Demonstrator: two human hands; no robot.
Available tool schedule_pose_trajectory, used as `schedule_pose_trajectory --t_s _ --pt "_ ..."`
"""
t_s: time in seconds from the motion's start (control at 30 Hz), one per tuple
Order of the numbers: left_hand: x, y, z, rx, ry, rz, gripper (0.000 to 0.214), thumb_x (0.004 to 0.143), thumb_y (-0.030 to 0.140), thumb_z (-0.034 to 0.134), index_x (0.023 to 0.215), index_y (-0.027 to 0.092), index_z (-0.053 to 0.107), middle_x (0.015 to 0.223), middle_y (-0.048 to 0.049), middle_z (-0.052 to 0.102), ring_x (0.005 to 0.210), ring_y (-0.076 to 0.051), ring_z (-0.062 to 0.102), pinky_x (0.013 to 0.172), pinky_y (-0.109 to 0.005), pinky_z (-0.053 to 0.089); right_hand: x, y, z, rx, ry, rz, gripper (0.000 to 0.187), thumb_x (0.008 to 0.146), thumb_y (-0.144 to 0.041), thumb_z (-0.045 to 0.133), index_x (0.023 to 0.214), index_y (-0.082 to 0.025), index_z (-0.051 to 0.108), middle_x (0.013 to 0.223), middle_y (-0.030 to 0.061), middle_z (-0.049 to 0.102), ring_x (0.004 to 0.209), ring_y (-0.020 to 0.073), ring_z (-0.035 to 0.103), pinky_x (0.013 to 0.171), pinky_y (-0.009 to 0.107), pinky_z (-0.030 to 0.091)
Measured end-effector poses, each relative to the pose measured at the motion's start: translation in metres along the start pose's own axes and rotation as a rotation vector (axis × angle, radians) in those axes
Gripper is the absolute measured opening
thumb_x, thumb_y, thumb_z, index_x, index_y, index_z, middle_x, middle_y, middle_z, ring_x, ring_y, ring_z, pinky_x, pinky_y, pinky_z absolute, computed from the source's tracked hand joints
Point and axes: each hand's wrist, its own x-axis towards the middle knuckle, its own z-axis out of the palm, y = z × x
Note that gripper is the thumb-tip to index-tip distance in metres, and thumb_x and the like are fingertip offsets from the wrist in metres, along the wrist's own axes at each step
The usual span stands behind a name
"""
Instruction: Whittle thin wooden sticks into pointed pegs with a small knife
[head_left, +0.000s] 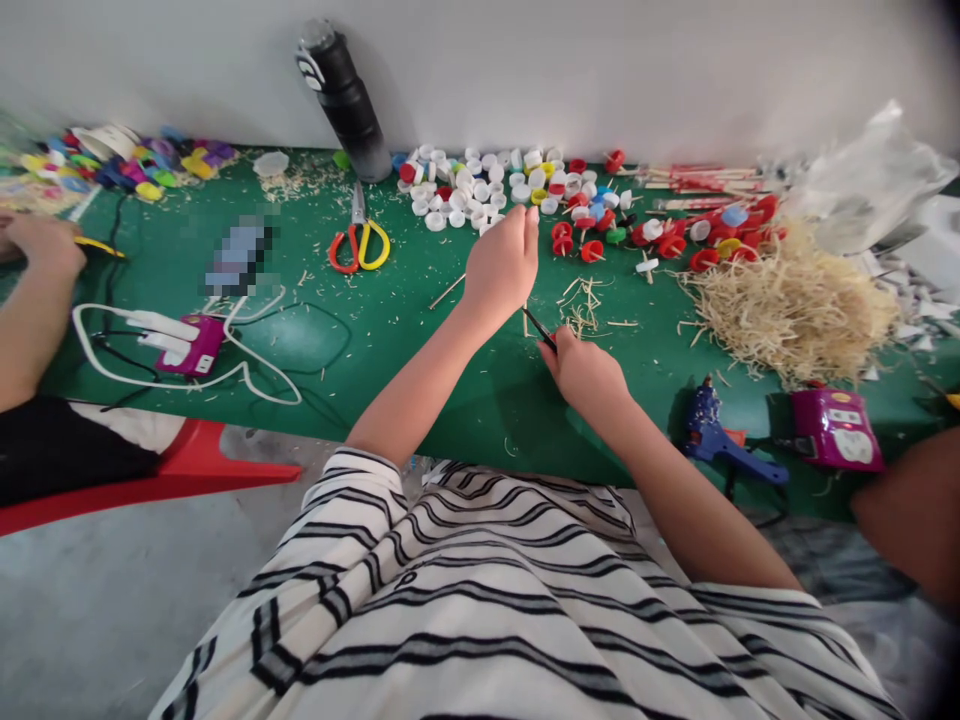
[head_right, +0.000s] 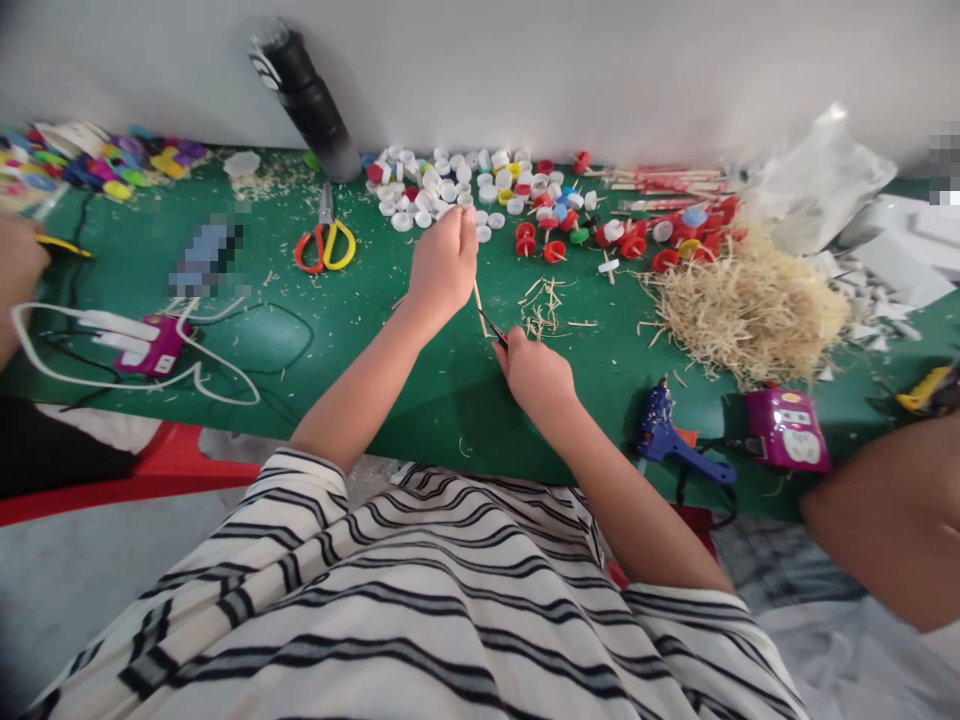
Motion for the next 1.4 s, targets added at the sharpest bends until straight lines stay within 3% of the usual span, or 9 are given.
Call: schedule_pose_trajectory --t_s 0.17,0.37,0.6,0.7,0.8,0.93,1.13,1.4 --pt "-0.001 0.002 0.005 -0.017 0.005 0.022 0.068 0.097 0.072 0.012 0.088 0.026 0.061 0.075 -0.0088 0.065 0.070 -0.021 0.061 0.069 -0.033 0.043 0.005 -0.003 -0.008 -0.007 0.016 -0.007 0.043 0.108 -0.049 0.030 0.118 -0.018 0.056 0.095 0.0158 0.075 0.086 0.0299 0.073 0.063 0.031 0.040" --pt "0.002 0.005 0.010 -0.037 0.003 0.033 0.061 0.098 0.072 0.020 0.089 0.026 0.060 0.072 -0.0072 0.063 0.073 -0.021 0.064 0.070 -0.032 0.043 0.012 -0.010 -0.016 0.018 0.003 0.003 0.043 0.108 -0.048 0.032 0.118 -0.015 0.058 0.099 0.0174 0.074 0.088 0.0292 0.072 0.065 0.031 0.041" --pt "0.007 0.000 0.016 -0.033 0.013 0.029 0.062 0.093 0.077 0.021 0.087 0.027 0.059 0.070 -0.0054 0.060 0.071 -0.021 0.063 0.071 -0.032 0.042 0.004 -0.009 -0.012 0.081 -0.005 0.020 0.043 0.108 -0.048 0.030 0.122 -0.017 0.056 0.102 0.0165 0.074 0.089 0.0287 0.072 0.066 0.031 0.043" --pt "0.005 0.003 0.016 -0.019 0.004 0.055 0.067 0.091 0.079 0.012 0.086 0.028 0.057 0.072 -0.0073 0.062 0.068 -0.022 0.061 0.070 -0.036 0.043 -0.002 -0.006 -0.007 0.082 -0.011 0.027 0.041 0.108 -0.047 0.030 0.121 -0.018 0.056 0.101 0.0160 0.074 0.089 0.0298 0.072 0.065 0.031 0.043" --pt "0.004 0.003 0.011 -0.005 -0.003 0.039 0.070 0.095 0.074 0.006 0.086 0.028 0.057 0.074 -0.0093 0.063 0.068 -0.023 0.061 0.070 -0.037 0.043 -0.006 -0.004 -0.002 0.076 -0.043 0.031 0.040 0.108 -0.046 0.030 0.121 -0.018 0.056 0.100 0.0157 0.074 0.089 0.0301 0.072 0.064 0.031 0.043" --pt "0.003 -0.001 0.006 -0.008 0.005 0.007 0.058 0.100 0.069 0.021 0.088 0.028 0.059 0.077 -0.0084 0.066 0.073 -0.022 0.063 0.071 -0.033 0.043 -0.005 -0.004 -0.001 0.047 -0.027 0.019 0.041 0.108 -0.046 0.030 0.121 -0.017 0.057 0.099 0.0155 0.075 0.088 0.0301 0.072 0.064 0.031 0.042" --pt "0.001 0.002 0.011 0.023 0.013 0.009 0.054 0.105 0.060 0.018 0.090 0.027 0.059 0.078 -0.0085 0.068 0.075 -0.022 0.065 0.071 -0.033 0.044 0.013 -0.012 -0.009 0.054 -0.028 -0.005 0.044 0.108 -0.047 0.032 0.123 -0.015 0.058 0.104 0.0189 0.074 0.091 0.0286 0.071 0.068 0.032 0.044" --pt "0.006 -0.009 0.013 0.030 0.026 -0.002 0.053 0.104 0.061 0.018 0.089 0.029 0.057 0.077 -0.0063 0.067 0.075 -0.020 0.065 0.070 -0.032 0.045 0.008 -0.010 0.000 0.022 -0.087 -0.006 0.042 0.108 -0.046 0.034 0.124 -0.016 0.058 0.104 0.0179 0.074 0.090 0.0277 0.072 0.071 0.032 0.048"
